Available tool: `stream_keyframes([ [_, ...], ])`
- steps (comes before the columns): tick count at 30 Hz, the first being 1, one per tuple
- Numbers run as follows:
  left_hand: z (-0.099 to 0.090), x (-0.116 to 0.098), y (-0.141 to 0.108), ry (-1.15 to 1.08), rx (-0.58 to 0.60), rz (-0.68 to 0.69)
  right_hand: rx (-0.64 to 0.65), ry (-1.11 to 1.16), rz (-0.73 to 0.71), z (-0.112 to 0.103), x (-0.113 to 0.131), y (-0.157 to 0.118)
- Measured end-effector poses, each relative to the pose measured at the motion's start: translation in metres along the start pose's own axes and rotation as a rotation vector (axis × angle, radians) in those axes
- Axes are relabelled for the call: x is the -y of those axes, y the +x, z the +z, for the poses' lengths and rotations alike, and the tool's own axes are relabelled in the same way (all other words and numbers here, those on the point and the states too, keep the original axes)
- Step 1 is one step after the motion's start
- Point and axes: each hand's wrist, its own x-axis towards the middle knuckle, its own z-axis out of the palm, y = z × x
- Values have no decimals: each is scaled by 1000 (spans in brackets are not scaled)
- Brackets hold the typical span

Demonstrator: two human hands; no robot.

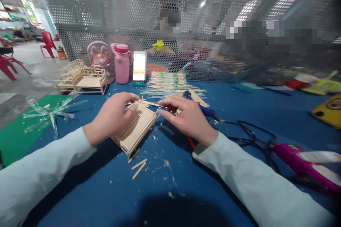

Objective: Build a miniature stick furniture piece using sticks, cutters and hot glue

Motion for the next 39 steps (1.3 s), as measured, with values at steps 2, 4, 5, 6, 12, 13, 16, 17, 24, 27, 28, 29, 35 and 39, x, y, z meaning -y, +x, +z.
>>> stream_keyframes([
  [2,13,-7,14,66,134,173,18,9,21,3,-3,3],
  [4,24,-10,23,108,265,263,43,17,32,4,-4,6],
  [5,28,-10,26,96,305,263,54,18,35,5,-5,7],
  [6,30,-9,27,71,328,254,62,17,40,5,-5,8],
  [12,32,-4,24,-61,307,229,54,56,137,7,-7,6],
  [13,32,-4,23,-56,309,226,55,66,143,8,-7,6],
  [16,32,-6,24,-29,321,224,52,87,142,9,-7,5],
  [17,32,-7,24,-19,324,224,49,90,140,9,-7,5],
  [24,33,-7,25,-7,306,206,29,89,146,11,-7,4],
  [27,33,-7,24,0,309,200,22,89,144,12,-7,3],
  [28,33,-7,24,2,309,199,21,86,141,12,-6,3],
  [29,33,-8,24,2,307,198,20,82,138,12,-6,3],
  [35,32,-8,24,-2,310,197,17,69,134,12,-6,3],
  [39,32,-7,24,1,300,192,11,63,124,12,-7,2],
])
